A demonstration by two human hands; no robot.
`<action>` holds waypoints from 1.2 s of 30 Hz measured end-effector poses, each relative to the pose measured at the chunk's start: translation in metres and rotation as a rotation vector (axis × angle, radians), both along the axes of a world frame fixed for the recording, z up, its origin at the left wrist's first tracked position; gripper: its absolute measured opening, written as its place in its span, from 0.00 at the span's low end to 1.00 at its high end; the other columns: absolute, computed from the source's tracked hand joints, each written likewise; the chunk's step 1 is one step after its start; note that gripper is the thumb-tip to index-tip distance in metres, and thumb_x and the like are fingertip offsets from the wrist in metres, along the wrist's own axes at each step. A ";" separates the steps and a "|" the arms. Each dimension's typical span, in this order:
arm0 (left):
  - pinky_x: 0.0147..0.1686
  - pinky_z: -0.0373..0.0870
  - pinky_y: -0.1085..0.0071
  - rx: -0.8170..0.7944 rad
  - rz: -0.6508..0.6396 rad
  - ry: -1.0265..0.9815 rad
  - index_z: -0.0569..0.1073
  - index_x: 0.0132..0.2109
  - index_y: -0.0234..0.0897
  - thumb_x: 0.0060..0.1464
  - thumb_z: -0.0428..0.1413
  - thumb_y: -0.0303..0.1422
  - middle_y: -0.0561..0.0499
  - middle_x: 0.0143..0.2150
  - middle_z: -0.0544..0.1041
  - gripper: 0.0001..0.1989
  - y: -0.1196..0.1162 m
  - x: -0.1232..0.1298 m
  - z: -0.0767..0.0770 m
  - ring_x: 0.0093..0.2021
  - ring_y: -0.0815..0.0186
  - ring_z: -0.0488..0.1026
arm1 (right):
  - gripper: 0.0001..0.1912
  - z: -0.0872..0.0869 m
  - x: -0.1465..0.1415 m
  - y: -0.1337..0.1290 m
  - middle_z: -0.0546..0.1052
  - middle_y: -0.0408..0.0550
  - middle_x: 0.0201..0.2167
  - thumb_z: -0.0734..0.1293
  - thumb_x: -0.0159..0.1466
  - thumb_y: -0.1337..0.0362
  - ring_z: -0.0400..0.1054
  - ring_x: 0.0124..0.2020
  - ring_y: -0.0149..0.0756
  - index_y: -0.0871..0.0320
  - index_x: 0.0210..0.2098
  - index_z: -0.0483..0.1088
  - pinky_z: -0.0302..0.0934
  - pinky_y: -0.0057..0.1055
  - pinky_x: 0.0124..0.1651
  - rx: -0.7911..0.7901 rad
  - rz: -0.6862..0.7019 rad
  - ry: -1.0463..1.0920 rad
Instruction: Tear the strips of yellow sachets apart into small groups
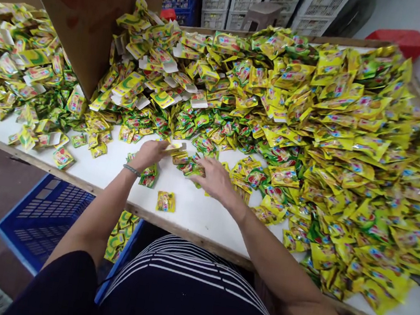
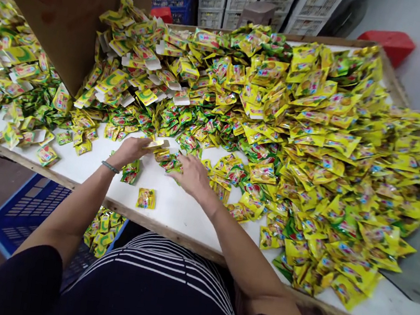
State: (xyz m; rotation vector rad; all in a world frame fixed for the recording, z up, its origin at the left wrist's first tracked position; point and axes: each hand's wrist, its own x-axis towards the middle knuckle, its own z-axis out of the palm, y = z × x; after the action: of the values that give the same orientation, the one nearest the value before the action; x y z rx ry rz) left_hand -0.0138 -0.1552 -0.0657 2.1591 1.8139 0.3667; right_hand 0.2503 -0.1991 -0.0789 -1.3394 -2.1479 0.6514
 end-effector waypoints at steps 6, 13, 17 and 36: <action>0.36 0.66 0.68 0.010 0.214 -0.423 0.76 0.52 0.37 0.52 0.63 0.44 0.47 0.34 0.80 0.23 -0.031 0.010 0.010 0.35 0.58 0.75 | 0.14 -0.024 0.001 -0.014 0.79 0.53 0.42 0.74 0.60 0.64 0.71 0.44 0.44 0.58 0.45 0.74 0.63 0.38 0.48 -0.124 -0.067 -0.061; 0.29 0.69 0.72 -0.306 0.368 -1.103 0.77 0.40 0.33 0.46 0.67 0.48 0.48 0.34 0.82 0.23 -0.090 0.030 0.010 0.29 0.66 0.75 | 0.05 -0.028 0.016 -0.010 0.78 0.47 0.36 0.72 0.60 0.65 0.70 0.37 0.39 0.56 0.36 0.74 0.60 0.31 0.41 -0.115 -0.043 0.036; 0.30 0.71 0.72 -0.294 0.443 -1.193 0.77 0.39 0.33 0.41 0.71 0.44 0.49 0.32 0.82 0.23 -0.107 0.030 0.013 0.28 0.67 0.76 | 0.03 -0.024 0.017 -0.012 0.77 0.46 0.31 0.72 0.60 0.66 0.70 0.36 0.40 0.56 0.31 0.74 0.58 0.32 0.41 -0.102 -0.074 -0.106; 0.27 0.67 0.73 -0.442 0.423 -1.233 0.77 0.36 0.33 0.37 0.72 0.46 0.49 0.29 0.80 0.24 -0.128 0.058 -0.004 0.26 0.67 0.74 | 0.15 -0.008 0.057 -0.018 0.80 0.46 0.34 0.73 0.54 0.54 0.73 0.39 0.43 0.56 0.35 0.78 0.66 0.41 0.49 -0.315 -0.201 0.300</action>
State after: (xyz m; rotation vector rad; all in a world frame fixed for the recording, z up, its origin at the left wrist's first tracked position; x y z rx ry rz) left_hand 0.0439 -0.2836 -0.0701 0.8199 1.3332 0.9863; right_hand 0.3072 -0.2173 -0.0872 -1.4848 -1.6971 1.0651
